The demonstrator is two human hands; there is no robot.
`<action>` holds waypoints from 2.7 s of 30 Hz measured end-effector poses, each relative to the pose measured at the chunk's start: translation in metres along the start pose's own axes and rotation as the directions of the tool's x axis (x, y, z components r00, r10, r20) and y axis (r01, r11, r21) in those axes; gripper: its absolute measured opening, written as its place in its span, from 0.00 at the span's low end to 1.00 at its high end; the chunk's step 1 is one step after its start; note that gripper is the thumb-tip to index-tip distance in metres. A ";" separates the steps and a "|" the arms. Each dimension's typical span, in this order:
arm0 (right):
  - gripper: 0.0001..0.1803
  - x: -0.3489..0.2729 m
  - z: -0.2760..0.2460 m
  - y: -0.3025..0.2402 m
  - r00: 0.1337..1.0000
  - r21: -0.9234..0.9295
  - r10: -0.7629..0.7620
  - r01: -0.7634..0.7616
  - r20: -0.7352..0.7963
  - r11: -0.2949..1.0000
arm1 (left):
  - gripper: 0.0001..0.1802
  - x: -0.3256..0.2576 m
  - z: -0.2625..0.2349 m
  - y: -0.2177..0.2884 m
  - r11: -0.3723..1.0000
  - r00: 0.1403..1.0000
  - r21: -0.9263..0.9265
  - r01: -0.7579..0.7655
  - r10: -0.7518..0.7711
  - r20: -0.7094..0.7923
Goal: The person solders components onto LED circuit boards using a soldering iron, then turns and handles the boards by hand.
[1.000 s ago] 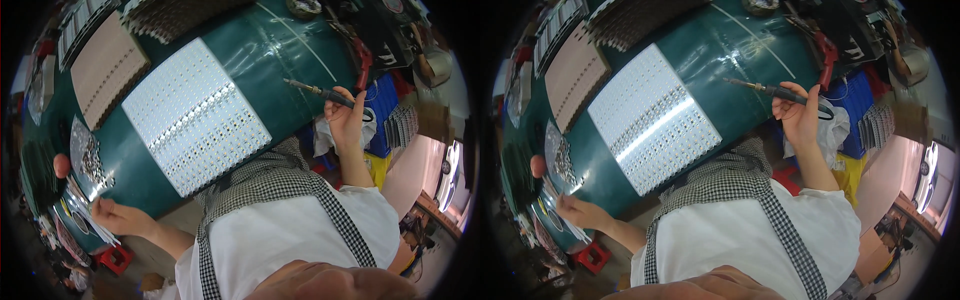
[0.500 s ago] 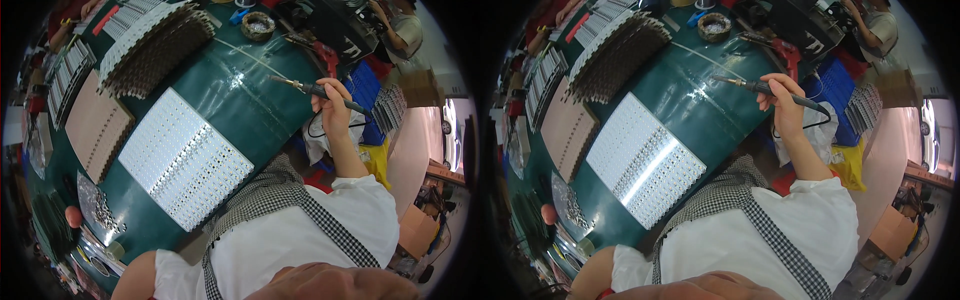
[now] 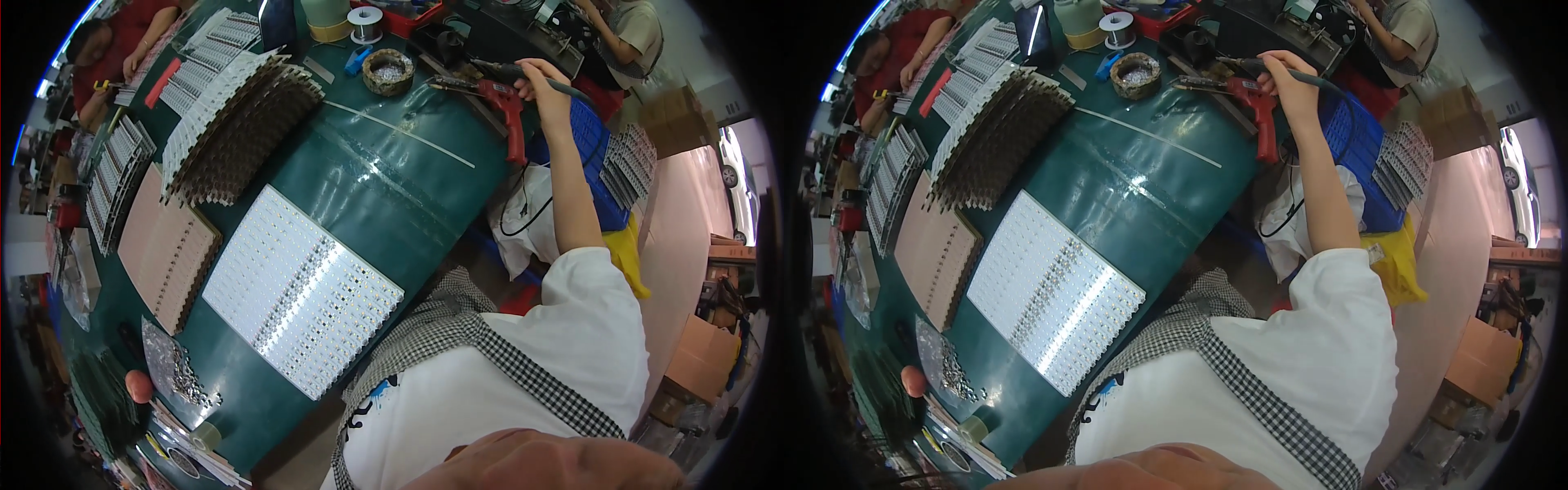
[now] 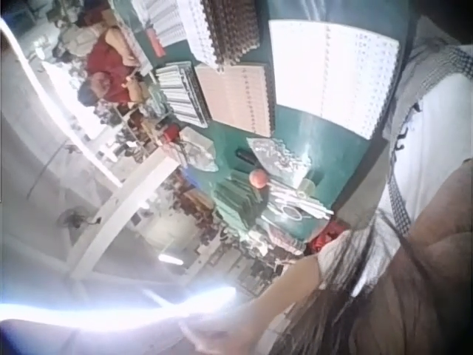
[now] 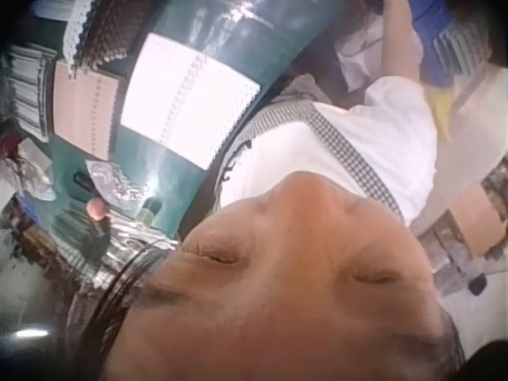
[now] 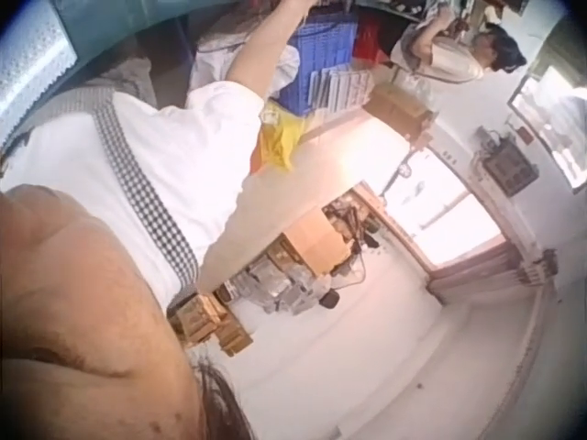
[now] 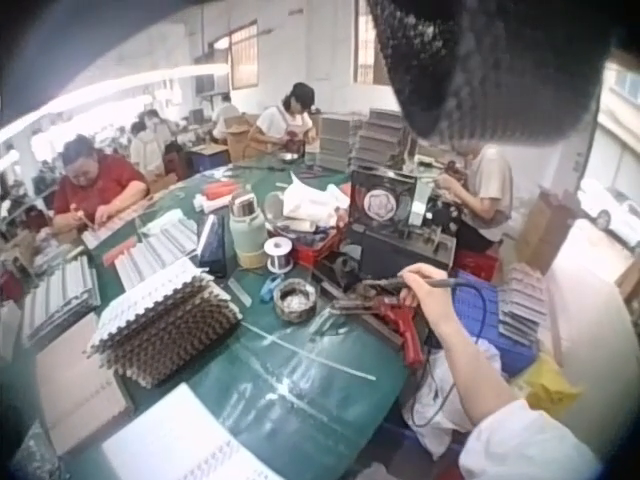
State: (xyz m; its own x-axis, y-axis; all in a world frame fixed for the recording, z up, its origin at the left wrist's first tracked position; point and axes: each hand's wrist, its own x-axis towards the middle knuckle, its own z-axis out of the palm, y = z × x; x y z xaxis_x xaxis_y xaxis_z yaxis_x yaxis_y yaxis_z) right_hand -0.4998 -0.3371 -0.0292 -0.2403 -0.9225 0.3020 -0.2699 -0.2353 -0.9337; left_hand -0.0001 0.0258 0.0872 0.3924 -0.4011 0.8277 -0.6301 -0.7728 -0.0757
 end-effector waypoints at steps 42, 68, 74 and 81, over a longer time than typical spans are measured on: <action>0.13 -0.091 -0.018 -0.025 0.836 0.765 0.315 -0.543 0.450 0.347 | 0.04 -0.097 0.049 0.103 0.593 0.864 -0.677 0.435 -0.064 0.499; 0.05 -0.200 0.067 -0.051 0.736 -0.016 0.008 0.004 0.677 1.000 | 0.05 -0.140 0.042 0.198 0.508 0.616 -0.861 0.030 0.669 0.416; 0.04 -0.204 0.072 -0.047 0.738 -0.017 0.032 -0.028 0.674 0.999 | 0.06 -0.144 0.046 0.203 0.514 0.654 -0.858 -0.001 0.649 0.388; 0.04 -0.205 0.072 -0.045 0.737 -0.033 0.073 -0.068 0.672 0.997 | 0.06 -0.145 0.046 0.204 0.517 0.656 -0.856 0.027 0.636 0.405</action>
State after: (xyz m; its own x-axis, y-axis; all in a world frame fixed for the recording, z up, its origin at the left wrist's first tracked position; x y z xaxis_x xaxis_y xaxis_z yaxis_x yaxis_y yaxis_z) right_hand -0.3714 -0.1595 -0.0628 0.4303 -0.9023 0.0252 -0.2838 -0.1617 -0.9451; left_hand -0.1548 -0.0965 -0.0739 0.1279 -0.9544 0.2699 -0.8885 0.0106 0.4587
